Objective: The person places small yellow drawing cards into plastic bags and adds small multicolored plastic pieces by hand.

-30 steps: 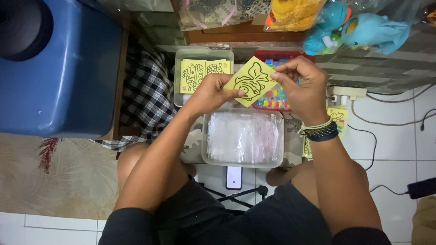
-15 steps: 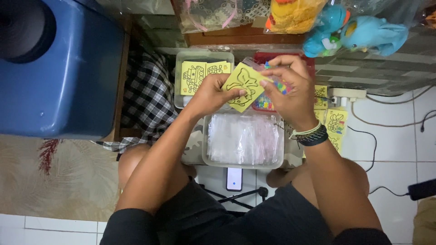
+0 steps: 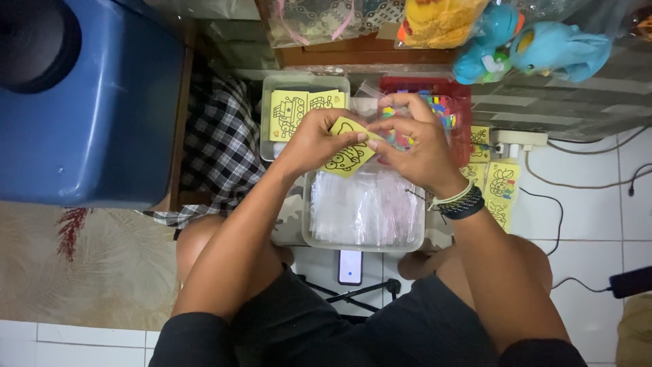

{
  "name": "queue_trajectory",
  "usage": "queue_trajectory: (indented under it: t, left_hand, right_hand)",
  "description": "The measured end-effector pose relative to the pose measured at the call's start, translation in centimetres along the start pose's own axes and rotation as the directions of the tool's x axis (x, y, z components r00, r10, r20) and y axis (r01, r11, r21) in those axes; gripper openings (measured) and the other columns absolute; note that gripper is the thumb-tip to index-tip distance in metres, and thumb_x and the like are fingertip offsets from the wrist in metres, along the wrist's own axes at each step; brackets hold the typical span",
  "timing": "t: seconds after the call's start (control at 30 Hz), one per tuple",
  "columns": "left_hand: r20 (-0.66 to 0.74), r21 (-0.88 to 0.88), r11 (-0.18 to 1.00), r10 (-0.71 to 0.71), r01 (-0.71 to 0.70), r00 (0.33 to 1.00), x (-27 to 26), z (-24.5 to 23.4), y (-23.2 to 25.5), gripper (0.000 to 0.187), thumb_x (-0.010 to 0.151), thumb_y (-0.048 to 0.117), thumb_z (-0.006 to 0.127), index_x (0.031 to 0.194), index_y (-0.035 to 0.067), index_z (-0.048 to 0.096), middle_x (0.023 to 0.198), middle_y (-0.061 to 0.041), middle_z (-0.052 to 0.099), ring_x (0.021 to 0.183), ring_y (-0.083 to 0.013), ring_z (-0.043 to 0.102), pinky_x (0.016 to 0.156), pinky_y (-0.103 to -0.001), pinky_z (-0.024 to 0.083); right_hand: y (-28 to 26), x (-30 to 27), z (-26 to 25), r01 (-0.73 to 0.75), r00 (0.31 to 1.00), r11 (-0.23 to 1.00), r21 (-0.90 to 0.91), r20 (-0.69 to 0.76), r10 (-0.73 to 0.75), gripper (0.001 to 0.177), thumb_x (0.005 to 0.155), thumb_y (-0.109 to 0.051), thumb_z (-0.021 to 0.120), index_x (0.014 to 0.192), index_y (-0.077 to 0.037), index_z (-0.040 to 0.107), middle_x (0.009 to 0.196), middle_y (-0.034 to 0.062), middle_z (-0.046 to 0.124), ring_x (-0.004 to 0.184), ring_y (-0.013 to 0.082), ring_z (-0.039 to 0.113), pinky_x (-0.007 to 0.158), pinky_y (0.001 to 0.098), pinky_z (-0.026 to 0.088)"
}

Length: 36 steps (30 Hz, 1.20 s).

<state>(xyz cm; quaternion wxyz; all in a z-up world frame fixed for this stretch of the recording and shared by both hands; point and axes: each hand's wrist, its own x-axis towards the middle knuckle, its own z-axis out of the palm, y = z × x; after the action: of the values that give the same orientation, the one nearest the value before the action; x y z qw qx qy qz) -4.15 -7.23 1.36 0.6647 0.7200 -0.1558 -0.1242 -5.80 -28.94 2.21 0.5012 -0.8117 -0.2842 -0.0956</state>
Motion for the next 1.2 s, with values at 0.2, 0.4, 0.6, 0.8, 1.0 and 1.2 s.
queue_trajectory:
  t: [0.2, 0.4, 0.6, 0.8, 1.0, 1.2]
  left_hand:
    - [-0.005, 0.012, 1.0, 0.022, -0.022, 1.0, 0.0, -0.1, 0.4, 0.02, 0.086, 0.008, 0.083, 0.105, 0.004, 0.078, 0.08, -0.013, 0.076, 0.069, -0.013, 0.067, 0.065, -0.026, 0.056]
    - [0.003, 0.016, 1.0, 0.023, -0.023, 1.0, -0.1, 0.0, 0.6, 0.025, 0.086, 0.008, 0.083, 0.11, 0.006, 0.078, 0.086, -0.012, 0.077, 0.074, -0.0122, 0.066, 0.067, -0.027, 0.056]
    - [0.076, -0.021, 1.0, -0.007, 0.008, 0.997, -0.7, -0.1, 1.8, 0.035, 0.086, 0.006, 0.082, 0.119, 0.003, 0.071, 0.088, -0.008, 0.074, 0.076, -0.0126, 0.064, 0.072, -0.027, 0.056]
    - [0.179, 0.278, 0.941, -0.247, 0.192, 0.952, -0.1, -0.7, 0.5, 0.016, 0.097, 0.017, 0.066, 0.109, 0.008, 0.071, 0.112, -0.006, 0.08, 0.095, -0.0174, 0.078, 0.078, -0.032, 0.064]
    - [0.035, 0.336, 0.878, -0.375, 0.342, 0.926, 0.5, -1.6, -0.4, 0.013, 0.098, 0.011, 0.063, 0.109, 0.01, 0.07, 0.116, -0.007, 0.079, 0.101, -0.0202, 0.078, 0.083, -0.036, 0.066]
    - [-0.056, 0.325, 0.918, -0.221, 0.227, 0.974, 0.4, -2.5, -0.2, 0.017, 0.097, 0.01, 0.063, 0.114, 0.01, 0.069, 0.102, -0.002, 0.078, 0.086, -0.0149, 0.072, 0.068, -0.032, 0.057]
  right_hand:
    - [-0.5, 0.3, -0.2, -0.046, 0.999, 0.998, 0.033, 0.017, 0.046, 0.018, 0.09, -0.012, 0.084, 0.106, -0.008, 0.079, 0.127, 0.0191, 0.06, 0.121, 0.0415, 0.061, 0.105, 0.0515, 0.044]
    - [-0.5, 0.4, 0.1, -0.129, 0.991, 0.989, 0.068, 0.047, 0.126, 0.012, 0.092, -0.009, 0.082, 0.103, -0.007, 0.079, 0.109, 0.0145, 0.066, 0.104, 0.0339, 0.069, 0.094, 0.0434, 0.051]
    - [0.8, 0.6, -0.3, -0.183, 0.983, 0.979, 0.089, -0.009, 0.184, 0.002, 0.099, -0.006, 0.077, 0.099, -0.006, 0.079, 0.082, 0.0086, 0.066, 0.078, 0.0183, 0.06, 0.074, 0.0323, 0.048]
    - [1.2, 0.6, -1.8, -0.235, 0.972, 0.972, -0.02, -0.013, 0.235, 0.007, 0.099, -0.004, 0.075, 0.092, -0.002, 0.073, 0.098, 0.0101, 0.069, 0.095, 0.0198, 0.065, 0.081, 0.0297, 0.054]
    - [4.0, 1.1, -4.1, -0.282, 0.952, 0.959, -0.015, -0.129, 0.278, 0.01, 0.105, -0.003, 0.071, 0.095, -0.005, 0.069, 0.099, 0.0083, 0.069, 0.094, 0.0187, 0.065, 0.085, 0.0343, 0.058]
    - [15.7, -1.6, -3.3, -0.352, 0.92, 0.8, -0.486, -0.021, 0.392, 0.02, 0.096, 0.004, 0.062, 0.09, -0.007, 0.077, 0.092, 0.0101, 0.075, 0.083, 0.0237, 0.069, 0.074, 0.0427, 0.059]
